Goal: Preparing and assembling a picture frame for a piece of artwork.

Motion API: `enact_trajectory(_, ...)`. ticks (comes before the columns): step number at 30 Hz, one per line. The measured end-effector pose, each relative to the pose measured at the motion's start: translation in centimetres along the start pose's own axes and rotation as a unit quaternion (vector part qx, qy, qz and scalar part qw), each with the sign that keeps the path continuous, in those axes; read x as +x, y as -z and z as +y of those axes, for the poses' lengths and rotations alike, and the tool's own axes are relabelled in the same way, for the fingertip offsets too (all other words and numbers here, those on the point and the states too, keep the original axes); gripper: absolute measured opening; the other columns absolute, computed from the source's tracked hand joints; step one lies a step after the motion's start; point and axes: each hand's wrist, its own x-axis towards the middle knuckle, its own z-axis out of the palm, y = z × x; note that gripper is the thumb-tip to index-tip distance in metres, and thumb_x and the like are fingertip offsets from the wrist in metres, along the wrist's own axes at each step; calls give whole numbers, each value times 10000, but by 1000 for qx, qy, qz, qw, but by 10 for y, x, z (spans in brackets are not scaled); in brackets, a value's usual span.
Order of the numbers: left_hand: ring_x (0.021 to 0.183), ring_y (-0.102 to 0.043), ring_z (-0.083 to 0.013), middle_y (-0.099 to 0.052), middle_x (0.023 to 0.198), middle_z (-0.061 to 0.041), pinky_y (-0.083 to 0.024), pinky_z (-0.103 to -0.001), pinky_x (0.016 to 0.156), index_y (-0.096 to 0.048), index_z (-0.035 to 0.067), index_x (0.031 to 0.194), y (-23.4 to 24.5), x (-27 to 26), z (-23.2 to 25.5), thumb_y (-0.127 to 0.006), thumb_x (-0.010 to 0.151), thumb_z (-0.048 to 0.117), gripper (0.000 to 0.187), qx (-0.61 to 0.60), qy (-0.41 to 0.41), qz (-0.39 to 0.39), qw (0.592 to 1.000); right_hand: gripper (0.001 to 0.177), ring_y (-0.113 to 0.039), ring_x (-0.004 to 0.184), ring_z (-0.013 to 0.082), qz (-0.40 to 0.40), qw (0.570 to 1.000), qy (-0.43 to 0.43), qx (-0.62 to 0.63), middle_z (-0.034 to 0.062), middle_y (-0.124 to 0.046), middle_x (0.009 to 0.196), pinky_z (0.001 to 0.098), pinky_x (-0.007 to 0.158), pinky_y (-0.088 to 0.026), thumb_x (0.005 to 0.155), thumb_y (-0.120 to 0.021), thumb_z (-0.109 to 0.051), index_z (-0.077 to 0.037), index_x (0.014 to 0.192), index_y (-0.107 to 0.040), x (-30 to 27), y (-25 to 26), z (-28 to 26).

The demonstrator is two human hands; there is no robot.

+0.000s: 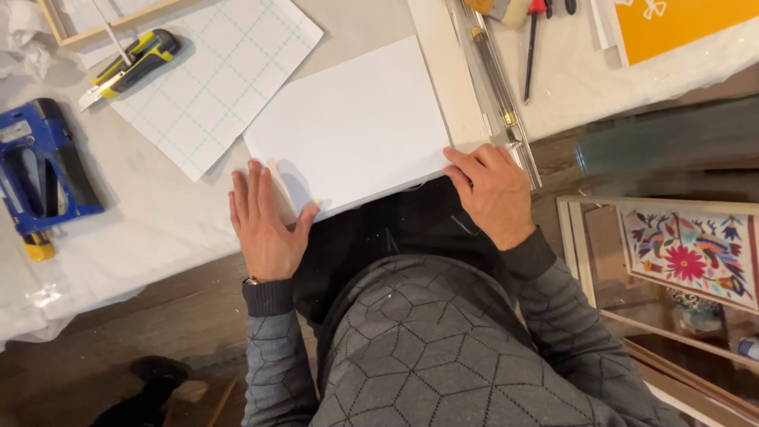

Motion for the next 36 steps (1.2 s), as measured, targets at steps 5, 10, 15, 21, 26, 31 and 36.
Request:
enact_trajectory(5, 1586, -265, -413, -391, 1669, -183, -215, -583, 1279, -381, -28, 1580, 2, 2, -4, -731, 953, 557, 926, -14, -10, -17, 1000, 271, -604, 842, 246, 2, 1000, 5, -2, 43, -584, 892, 366, 690, -511, 904, -812, -161, -124, 1166, -749, -3, 0, 3)
enact_trajectory(10, 1581, -278, -395, -405, 1662, -174, -219, -584, 1279, -386, -20, 1580, 5, 1, -1, -730, 951, 570, 928, -3, -24, -15, 1000, 287, -596, 826, 246, -10, 1000, -2, 2, 50, -583, 888, 371, 699, -511, 909, -812, -158, -105, 1182, -743, -4, 3, 4)
enact_trajectory(15, 1578, -290, -387, -415, 1652, -177, -217, -588, 1278, -384, -18, 1577, 3, -3, -2, -726, 952, 577, 928, 0, -23, -17, 1000, 300, -599, 823, 244, -20, 1000, -7, 3, 49, -585, 888, 370, 697, -511, 908, -805, -150, -106, 1197, -739, -5, 4, 5)
enact_trajectory(21, 1571, -314, -385, -446, 1629, -178, -216, -589, 1280, -383, -17, 1578, 3, -8, -2, -708, 960, 571, 913, -13, -22, -15, 1000, 285, -607, 827, 225, -17, 1000, 1, -5, 44, -582, 889, 356, 695, -511, 915, -801, -156, -109, 1188, -736, -6, 2, 8)
enact_trajectory(26, 1562, -329, -380, -465, 1611, -183, -218, -590, 1280, -394, -14, 1570, 0, -10, -5, -703, 966, 563, 892, -4, -28, -11, 1000, 293, -595, 801, 215, -30, 999, -21, 0, 37, -579, 871, 353, 658, -506, 942, -809, -208, -87, 1201, -745, -5, 1, 12)
enact_trajectory(31, 1561, -335, -374, -468, 1611, -177, -221, -588, 1284, -406, -12, 1562, -3, -12, -7, -717, 972, 546, 870, 1, -31, -5, 1000, 303, -569, 985, 274, 1, 999, 2, -42, 96, -598, 1057, 386, 838, -514, 921, -771, -109, -83, 1222, -746, 16, 10, 12)
enact_trajectory(36, 1556, -342, -375, -472, 1607, -174, -222, -588, 1283, -418, -12, 1556, 0, -10, -3, -735, 976, 513, 844, -7, -28, 3, 1000, 377, -550, 1142, 313, -7, 993, 67, -94, 128, -633, 1264, 390, 991, -498, 819, -680, 28, -73, 1172, -765, 21, 24, 18)
